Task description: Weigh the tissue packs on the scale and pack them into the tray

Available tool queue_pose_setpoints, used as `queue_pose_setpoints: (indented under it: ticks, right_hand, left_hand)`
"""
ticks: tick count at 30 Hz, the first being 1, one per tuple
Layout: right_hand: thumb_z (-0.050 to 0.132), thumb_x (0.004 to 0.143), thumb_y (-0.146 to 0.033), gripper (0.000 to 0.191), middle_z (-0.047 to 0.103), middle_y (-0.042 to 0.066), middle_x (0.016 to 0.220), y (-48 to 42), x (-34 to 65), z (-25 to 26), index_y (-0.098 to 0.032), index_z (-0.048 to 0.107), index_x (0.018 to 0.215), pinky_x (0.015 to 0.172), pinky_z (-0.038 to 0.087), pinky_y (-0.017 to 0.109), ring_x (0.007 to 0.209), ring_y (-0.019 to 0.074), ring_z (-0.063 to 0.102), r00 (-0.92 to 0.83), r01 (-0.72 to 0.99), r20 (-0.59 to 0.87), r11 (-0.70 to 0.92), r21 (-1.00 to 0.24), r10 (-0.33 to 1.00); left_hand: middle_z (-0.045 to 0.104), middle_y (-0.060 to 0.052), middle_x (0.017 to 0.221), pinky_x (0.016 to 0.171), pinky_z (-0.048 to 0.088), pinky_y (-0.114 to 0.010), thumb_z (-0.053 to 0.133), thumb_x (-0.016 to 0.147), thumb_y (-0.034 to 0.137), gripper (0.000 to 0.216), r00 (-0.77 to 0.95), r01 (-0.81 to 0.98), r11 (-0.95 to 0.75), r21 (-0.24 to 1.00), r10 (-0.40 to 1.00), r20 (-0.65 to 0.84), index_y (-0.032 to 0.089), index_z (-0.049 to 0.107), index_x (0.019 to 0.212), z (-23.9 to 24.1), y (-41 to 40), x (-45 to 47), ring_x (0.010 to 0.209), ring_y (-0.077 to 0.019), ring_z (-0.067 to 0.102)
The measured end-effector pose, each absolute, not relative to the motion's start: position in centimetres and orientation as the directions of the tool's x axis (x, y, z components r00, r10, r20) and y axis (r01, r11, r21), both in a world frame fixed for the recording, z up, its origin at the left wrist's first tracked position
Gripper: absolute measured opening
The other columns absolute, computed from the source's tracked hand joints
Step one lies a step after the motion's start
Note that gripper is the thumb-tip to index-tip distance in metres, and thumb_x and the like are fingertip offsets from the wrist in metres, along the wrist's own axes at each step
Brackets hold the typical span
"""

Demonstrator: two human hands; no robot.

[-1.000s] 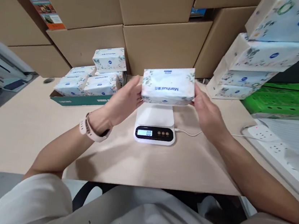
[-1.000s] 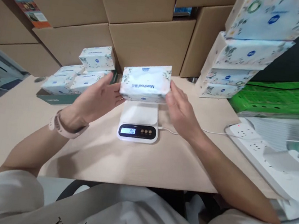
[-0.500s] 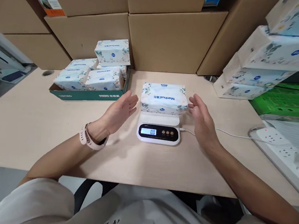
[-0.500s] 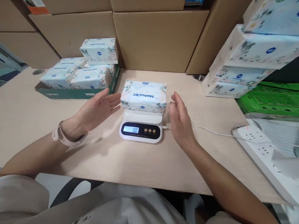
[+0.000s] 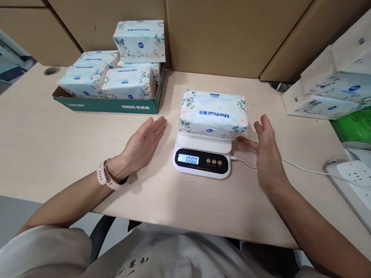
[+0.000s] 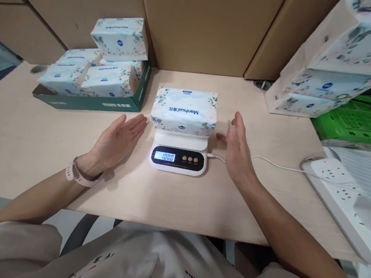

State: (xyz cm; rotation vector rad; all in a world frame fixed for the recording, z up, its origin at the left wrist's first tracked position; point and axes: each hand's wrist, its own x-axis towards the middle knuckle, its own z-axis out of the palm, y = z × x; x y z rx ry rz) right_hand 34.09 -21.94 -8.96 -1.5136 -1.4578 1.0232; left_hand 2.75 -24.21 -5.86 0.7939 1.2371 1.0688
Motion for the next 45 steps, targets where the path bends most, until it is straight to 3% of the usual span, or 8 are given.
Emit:
queue_pose_setpoints:
  ticks: [3, 9, 14, 22, 32, 45]
  right_hand:
    - [0.027, 0.105, -0.083, 0.080, 0.024, 0.003, 0.189, -22.0, 34.3, -9.2, -0.050, 0.017, 0.178, 0.135, 0.040, 0.064, 0.145, 0.0348, 0.069, 0.008, 0.406, -0.004, -0.007, -0.914, 1.000]
    - [0.034, 0.102, -0.086, 0.089, 0.024, 0.004, 0.188, -22.2, 34.5, -9.4, -0.045, 0.017, 0.179, 0.140, 0.026, 0.069, 0.154, 0.0403, 0.060, 0.016, 0.424, -0.049, -0.051, -0.904, 0.999]
    - [0.027, 0.105, -0.084, 0.080, 0.023, 0.000, 0.189, -22.3, 34.8, -9.9, -0.052, 0.017, 0.178, 0.136, 0.034, 0.069, 0.153, 0.0399, 0.061, -0.024, 0.456, -0.014, -0.001, -0.890, 1.000]
    - [0.029, 0.105, -0.084, 0.079, 0.030, -0.002, 0.187, -22.6, 34.6, -9.7, -0.049, 0.027, 0.176, 0.139, 0.029, 0.069, 0.159, 0.0401, 0.054, -0.020, 0.463, -0.018, -0.006, -0.887, 1.000]
    - [0.028, 0.107, -0.081, 0.075, 0.037, -0.002, 0.184, -22.6, 34.8, -9.9, -0.050, 0.029, 0.175, 0.136, 0.037, 0.068, 0.150, 0.0391, 0.063, -0.042, 0.490, 0.009, 0.029, -0.871, 0.999]
    - [0.031, 0.104, -0.085, 0.077, 0.039, -0.004, 0.183, -22.5, 34.6, -9.6, -0.050, 0.035, 0.173, 0.135, 0.033, 0.075, 0.151, 0.0409, 0.062, -0.021, 0.473, -0.018, -0.006, -0.881, 1.000]
  left_hand:
    - [0.030, -0.010, 0.186, 0.145, 0.018, -0.037, 0.036, 0.112, 0.055, 0.076, -0.007, -0.206, 0.317, 0.926, 0.946, -0.325, 0.013, 0.034, 0.176, -6.2, -24.3, 2.5, 0.175, -0.0233, 0.026]
    - [0.035, -0.009, 0.184, 0.145, 0.021, -0.039, 0.038, 0.113, 0.051, 0.071, -0.019, -0.205, 0.308, 0.929, 0.948, -0.318, 0.015, 0.040, 0.173, -6.5, -24.4, 2.4, 0.174, -0.0241, 0.029]
    - [0.036, -0.011, 0.184, 0.145, 0.023, -0.037, 0.040, 0.113, 0.045, 0.069, -0.032, -0.221, 0.306, 0.926, 0.947, -0.321, 0.011, 0.039, 0.173, -6.5, -24.3, 2.4, 0.173, -0.0229, 0.032]
    - [0.037, -0.011, 0.183, 0.145, 0.023, -0.038, 0.041, 0.113, 0.045, 0.067, -0.034, -0.234, 0.301, 0.924, 0.948, -0.317, 0.013, 0.042, 0.171, -6.7, -24.3, 2.2, 0.173, -0.0230, 0.033]
    - [0.038, -0.010, 0.183, 0.145, 0.023, -0.038, 0.041, 0.113, 0.045, 0.066, -0.034, -0.240, 0.302, 0.923, 0.947, -0.319, 0.013, 0.043, 0.171, -6.7, -24.3, 2.2, 0.173, -0.0231, 0.033]
    - [0.042, -0.012, 0.181, 0.145, 0.024, -0.040, 0.046, 0.111, 0.045, 0.067, -0.041, -0.238, 0.289, 0.927, 0.951, -0.306, 0.013, 0.046, 0.170, -7.0, -24.3, 2.1, 0.172, -0.0261, 0.035]
